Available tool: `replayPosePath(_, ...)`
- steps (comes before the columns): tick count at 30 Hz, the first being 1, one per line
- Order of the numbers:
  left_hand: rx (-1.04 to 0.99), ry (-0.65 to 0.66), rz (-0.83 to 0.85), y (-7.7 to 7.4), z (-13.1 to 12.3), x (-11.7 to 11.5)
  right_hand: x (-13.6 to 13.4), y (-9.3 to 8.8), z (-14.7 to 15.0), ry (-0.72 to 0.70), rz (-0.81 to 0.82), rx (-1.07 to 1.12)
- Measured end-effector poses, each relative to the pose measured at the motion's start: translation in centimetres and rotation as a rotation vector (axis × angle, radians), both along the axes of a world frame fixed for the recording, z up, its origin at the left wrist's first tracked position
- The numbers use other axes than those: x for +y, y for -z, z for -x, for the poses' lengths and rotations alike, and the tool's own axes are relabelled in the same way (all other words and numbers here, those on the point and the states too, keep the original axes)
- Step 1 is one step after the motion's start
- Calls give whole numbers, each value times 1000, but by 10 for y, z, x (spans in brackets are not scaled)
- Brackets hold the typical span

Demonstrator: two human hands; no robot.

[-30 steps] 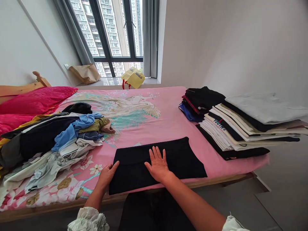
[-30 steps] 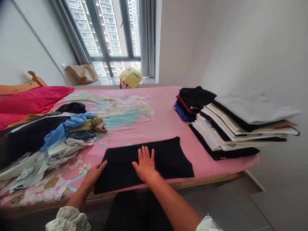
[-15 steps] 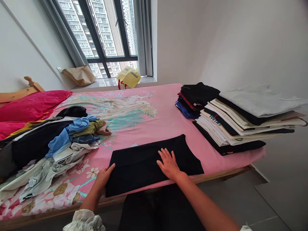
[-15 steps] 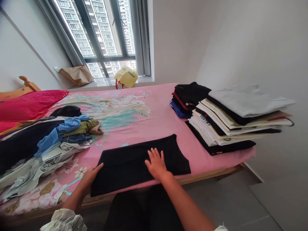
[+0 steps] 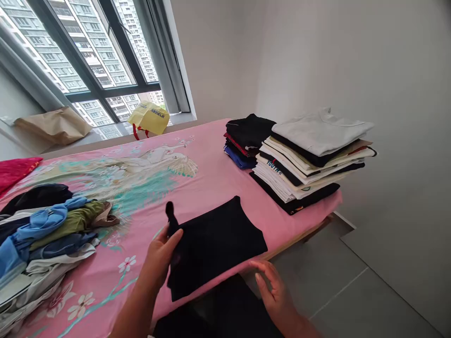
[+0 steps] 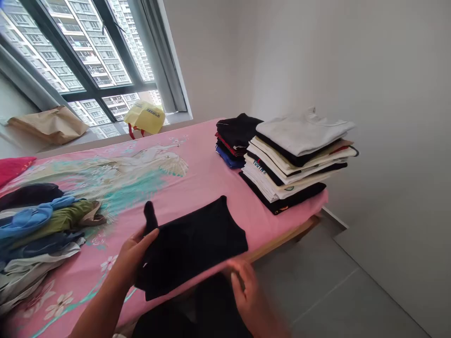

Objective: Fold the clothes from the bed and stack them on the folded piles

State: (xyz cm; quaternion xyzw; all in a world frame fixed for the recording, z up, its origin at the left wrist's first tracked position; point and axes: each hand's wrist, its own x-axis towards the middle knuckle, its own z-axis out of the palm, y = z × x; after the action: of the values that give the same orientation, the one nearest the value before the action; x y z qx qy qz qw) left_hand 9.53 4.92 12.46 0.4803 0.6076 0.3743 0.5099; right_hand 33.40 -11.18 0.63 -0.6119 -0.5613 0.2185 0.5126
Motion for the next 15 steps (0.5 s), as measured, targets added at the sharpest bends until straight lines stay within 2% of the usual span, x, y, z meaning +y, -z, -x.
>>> replayPosePath(2,63,82,-13,7,-55,5,-16,14,-14,18,75,43)
replayPosePath(4,160,144,29,23,-102,10,-30,27,-23,35,156,100)
replayPosePath(7,334,232,108,51,-147,14,-45,45,-32,16,240,179)
replayPosePath(10,471,251,115,65,-164,15,-55,59,-35,-15,314,221)
replayPosePath(15,481,233,41,57,-167,12,-54,63,-34,-97,407,244)
